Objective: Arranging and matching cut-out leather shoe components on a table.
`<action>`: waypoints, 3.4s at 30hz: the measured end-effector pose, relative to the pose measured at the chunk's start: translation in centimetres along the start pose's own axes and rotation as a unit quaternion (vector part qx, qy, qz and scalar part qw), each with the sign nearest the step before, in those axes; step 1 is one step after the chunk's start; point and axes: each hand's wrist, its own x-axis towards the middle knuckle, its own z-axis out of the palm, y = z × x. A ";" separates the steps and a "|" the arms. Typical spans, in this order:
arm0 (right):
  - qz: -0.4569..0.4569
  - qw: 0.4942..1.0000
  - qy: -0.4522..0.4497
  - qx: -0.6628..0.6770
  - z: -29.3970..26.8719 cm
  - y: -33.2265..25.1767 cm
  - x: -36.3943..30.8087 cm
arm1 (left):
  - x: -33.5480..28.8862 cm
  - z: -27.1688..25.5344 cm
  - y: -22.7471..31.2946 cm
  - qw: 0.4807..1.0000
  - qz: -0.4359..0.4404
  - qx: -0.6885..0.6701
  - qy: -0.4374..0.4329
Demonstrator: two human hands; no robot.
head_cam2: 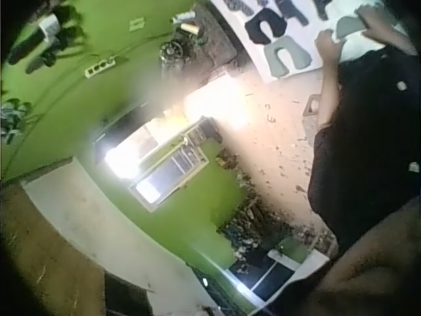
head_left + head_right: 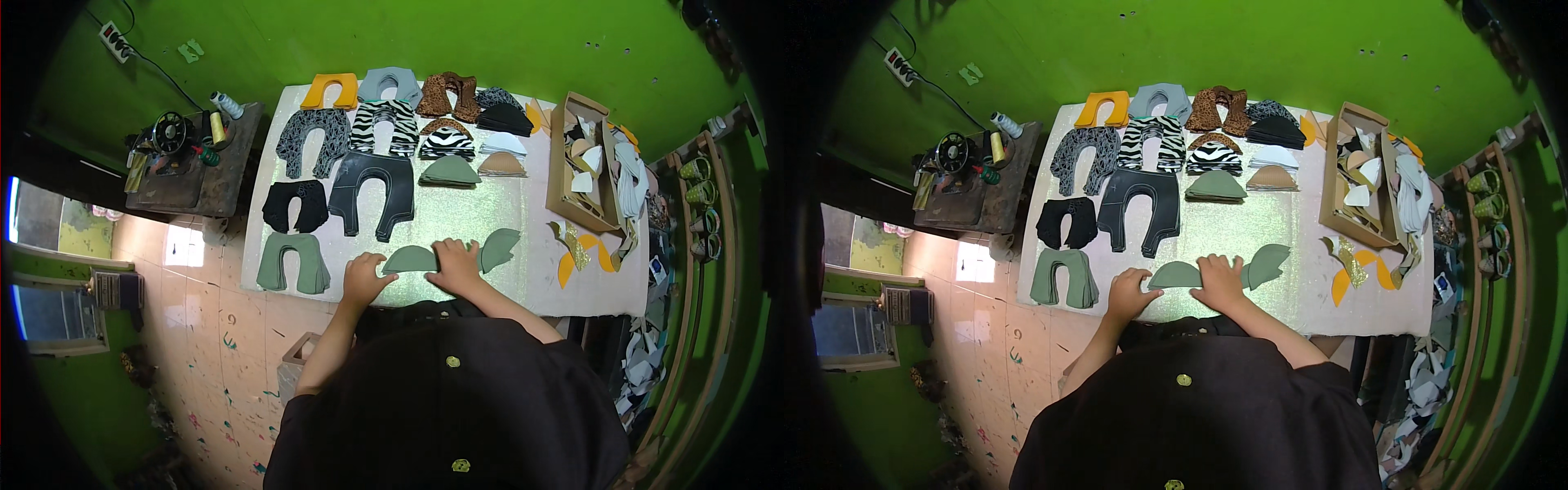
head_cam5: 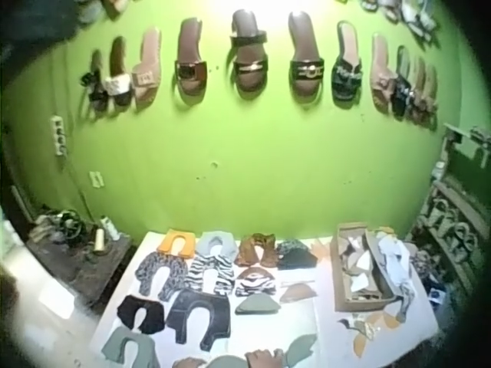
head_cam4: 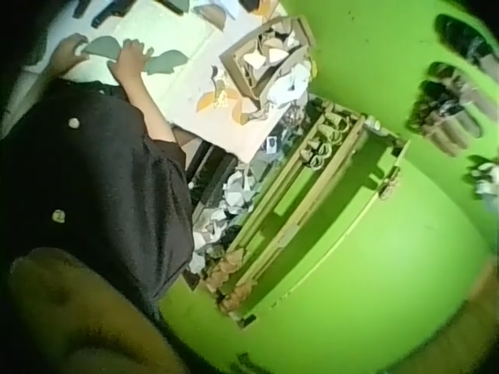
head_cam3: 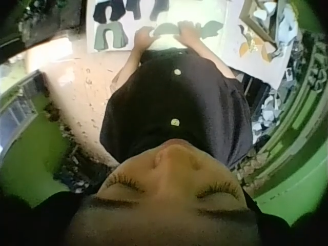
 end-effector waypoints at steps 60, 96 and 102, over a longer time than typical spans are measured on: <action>0.052 0.994 -0.031 0.090 -1.9 5.4 0.6 | 5.3 1.5 5.8 0.981 0.175 -0.081 -0.025; 0.091 0.985 -0.043 0.139 -3.4 4.4 -1.3 | 5.9 4.7 3.9 0.966 0.065 -0.245 0.052; 0.032 0.997 -0.060 0.038 -2.0 4.7 -0.1 | 5.3 4.5 4.0 0.981 0.101 -0.166 0.006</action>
